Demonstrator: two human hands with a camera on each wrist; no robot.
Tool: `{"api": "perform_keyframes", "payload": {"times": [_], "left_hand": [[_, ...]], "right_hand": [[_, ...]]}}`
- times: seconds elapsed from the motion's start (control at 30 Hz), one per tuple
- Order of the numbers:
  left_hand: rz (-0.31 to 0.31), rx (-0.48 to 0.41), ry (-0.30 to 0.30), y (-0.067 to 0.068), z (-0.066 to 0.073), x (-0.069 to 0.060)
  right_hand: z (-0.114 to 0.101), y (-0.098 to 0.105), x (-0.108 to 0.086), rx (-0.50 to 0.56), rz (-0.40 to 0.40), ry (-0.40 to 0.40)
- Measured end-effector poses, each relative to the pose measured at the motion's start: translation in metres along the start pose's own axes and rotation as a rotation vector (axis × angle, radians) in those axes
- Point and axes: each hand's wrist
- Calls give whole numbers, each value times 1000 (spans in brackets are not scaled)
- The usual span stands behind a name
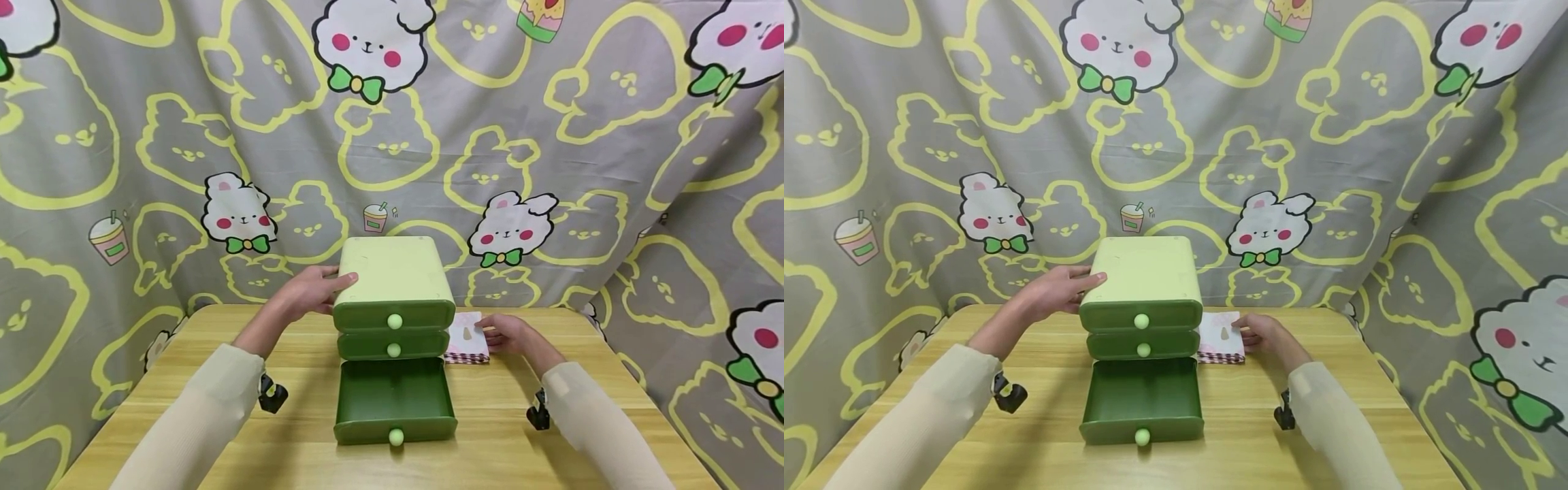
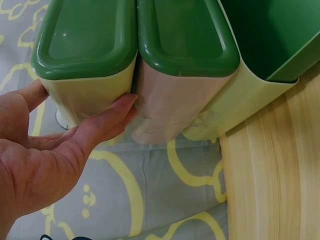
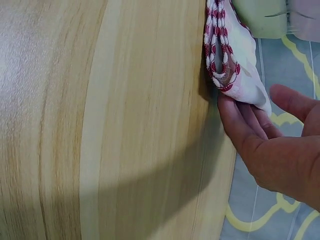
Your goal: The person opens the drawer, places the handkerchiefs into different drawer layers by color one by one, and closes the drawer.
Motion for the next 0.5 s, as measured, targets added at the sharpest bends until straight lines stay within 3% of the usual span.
{"api": "perform_keyframes", "payload": {"times": [0.27,0.5], "left_hand": [[2,0,-9,0,0,-1],[4,-4,-11,0,-1,0]], "right_hand": [[1,-1,-2,17,-12,16],[0,0,-2,54,48,35]]}}
Point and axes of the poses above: each hand's wrist, its own x-axis towards the middle knuckle, its own y-axis out of the back of the hand, z = x × y, and after that the axes turned 15 degrees about -x, right-handed
